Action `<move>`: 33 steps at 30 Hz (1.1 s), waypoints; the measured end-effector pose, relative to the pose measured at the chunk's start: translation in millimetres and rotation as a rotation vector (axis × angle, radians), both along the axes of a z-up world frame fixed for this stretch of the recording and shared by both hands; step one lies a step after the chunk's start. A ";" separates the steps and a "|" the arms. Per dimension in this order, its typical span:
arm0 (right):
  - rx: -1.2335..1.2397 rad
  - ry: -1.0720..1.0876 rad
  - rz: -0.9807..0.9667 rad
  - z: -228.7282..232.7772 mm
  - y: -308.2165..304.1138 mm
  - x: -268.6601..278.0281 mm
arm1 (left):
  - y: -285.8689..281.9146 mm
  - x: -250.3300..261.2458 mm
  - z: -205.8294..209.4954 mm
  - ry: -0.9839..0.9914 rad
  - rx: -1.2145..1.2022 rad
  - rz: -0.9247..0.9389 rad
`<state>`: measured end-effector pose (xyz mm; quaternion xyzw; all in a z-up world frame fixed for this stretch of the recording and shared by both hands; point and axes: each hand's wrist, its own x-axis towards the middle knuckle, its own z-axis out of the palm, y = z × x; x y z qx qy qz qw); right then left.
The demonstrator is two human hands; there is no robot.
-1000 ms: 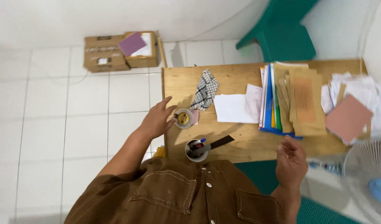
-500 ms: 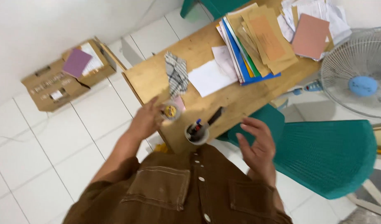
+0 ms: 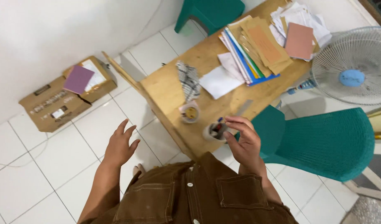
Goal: Moving colored folders and brown envelopes from a desk to a storage cabinet and stacking them.
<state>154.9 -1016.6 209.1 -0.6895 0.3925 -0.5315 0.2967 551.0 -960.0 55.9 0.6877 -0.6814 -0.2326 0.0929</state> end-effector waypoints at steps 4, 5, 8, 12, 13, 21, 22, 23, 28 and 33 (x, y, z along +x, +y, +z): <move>0.027 0.047 0.049 -25.1 -0.5 81.8 | 31.3 108.1 -31.0 -0.099 -0.034 0.114; 0.036 0.042 0.063 -34.2 -1.1 102.7 | 42.0 132.0 -24.2 -0.147 -0.065 0.138; 0.062 0.050 0.113 -30.6 -3.0 166.9 | 62.5 181.2 -13.7 -0.179 -0.083 0.192; 0.046 0.201 0.102 -34.0 -18.6 216.3 | 42.7 219.2 7.3 -0.034 -0.085 0.162; 0.057 0.198 0.091 -41.0 -20.2 225.4 | 30.2 219.8 11.2 -0.036 -0.076 0.150; 0.374 0.352 0.054 -166.4 -104.7 283.7 | -116.9 228.6 -67.1 0.219 0.020 -0.011; 0.388 0.347 0.047 -196.2 -122.8 293.3 | -137.6 233.0 -71.1 0.217 0.034 -0.020; 0.327 0.419 0.052 -225.7 -141.5 300.6 | -159.6 234.9 -76.0 0.177 0.083 -0.044; 0.630 0.084 0.188 -307.5 -254.2 370.9 | -272.3 268.9 -156.0 0.105 0.251 -0.041; 0.485 0.818 0.296 -395.3 -341.6 435.3 | -361.9 293.3 -236.4 0.060 0.370 0.084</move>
